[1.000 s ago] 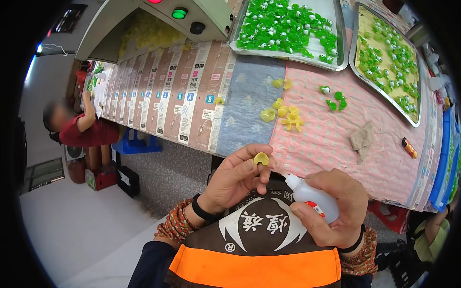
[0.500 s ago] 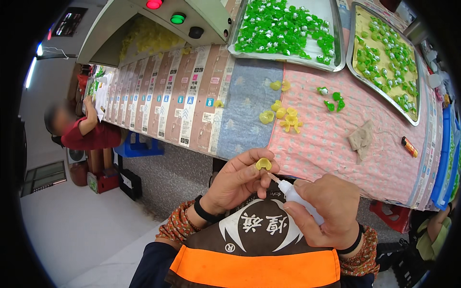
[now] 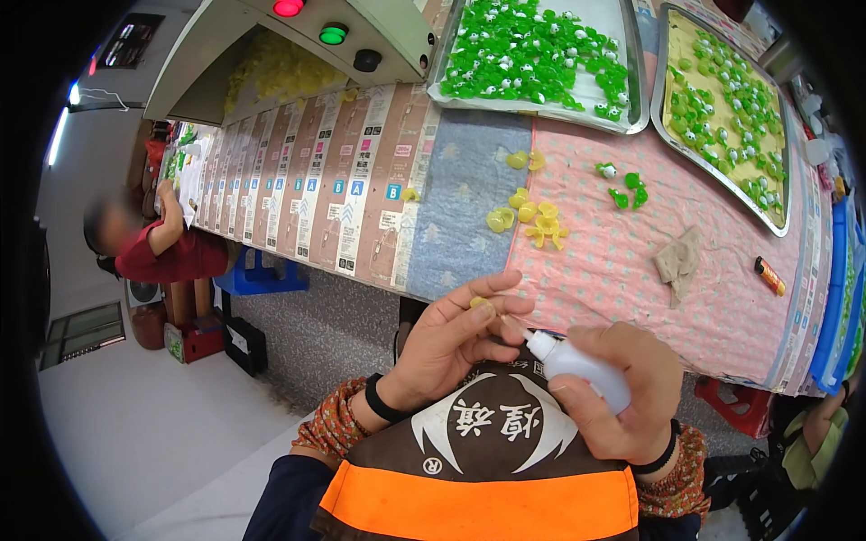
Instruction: Apply adhesive to small plastic components and assemble them.
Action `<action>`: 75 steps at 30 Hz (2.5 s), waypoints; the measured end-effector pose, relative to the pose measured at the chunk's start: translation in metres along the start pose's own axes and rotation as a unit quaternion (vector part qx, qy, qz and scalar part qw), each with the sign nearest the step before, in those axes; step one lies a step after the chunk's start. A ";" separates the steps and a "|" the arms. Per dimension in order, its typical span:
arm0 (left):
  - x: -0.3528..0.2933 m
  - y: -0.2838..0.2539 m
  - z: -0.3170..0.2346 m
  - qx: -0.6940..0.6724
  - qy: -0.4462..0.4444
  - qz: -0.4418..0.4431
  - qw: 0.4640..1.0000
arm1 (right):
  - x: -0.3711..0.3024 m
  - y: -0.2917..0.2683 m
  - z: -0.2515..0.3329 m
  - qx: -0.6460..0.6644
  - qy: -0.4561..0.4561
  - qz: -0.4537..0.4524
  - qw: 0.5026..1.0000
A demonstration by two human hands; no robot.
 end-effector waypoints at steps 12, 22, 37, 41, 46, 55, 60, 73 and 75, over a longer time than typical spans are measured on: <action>0.003 0.014 -0.001 0.004 -0.006 -0.037 0.999 | 0.012 0.037 -0.016 0.216 0.285 -0.013 0.934; 0.002 0.027 -0.005 0.309 0.004 -0.039 0.950 | 0.020 0.046 -0.013 0.094 0.173 0.023 0.980; 0.007 0.029 -0.017 0.242 -0.058 0.013 0.968 | 0.018 0.049 -0.022 0.145 0.270 -0.002 0.952; 0.009 0.025 -0.007 0.219 -0.024 0.013 0.975 | 0.019 0.047 -0.023 0.209 0.312 -0.038 0.926; 0.013 0.013 -0.004 0.227 0.043 0.043 0.972 | 0.026 0.041 -0.017 0.274 0.397 -0.023 0.876; 0.016 0.005 0.006 0.237 0.127 0.072 0.961 | 0.023 0.044 -0.016 0.283 0.416 -0.027 0.864; 0.015 0.003 0.001 0.209 0.107 0.053 0.971 | 0.022 0.043 -0.014 0.282 0.418 -0.027 0.863; 0.011 0.003 0.045 -0.028 -0.129 -0.034 0.991 | 0.014 0.037 -0.022 0.298 0.358 -0.078 0.881; 0.008 -0.001 0.044 -0.021 -0.161 -0.020 0.987 | 0.018 0.032 -0.020 0.310 0.361 -0.079 0.876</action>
Point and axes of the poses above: each hand's wrist, its own x-axis towards the middle knuckle, its own y-axis out of the palm, z = x × y, the point moved 2 cm from there along x, towards the middle knuckle, and after that the axes turned 10 degrees about -x, right-handed, at the moved point
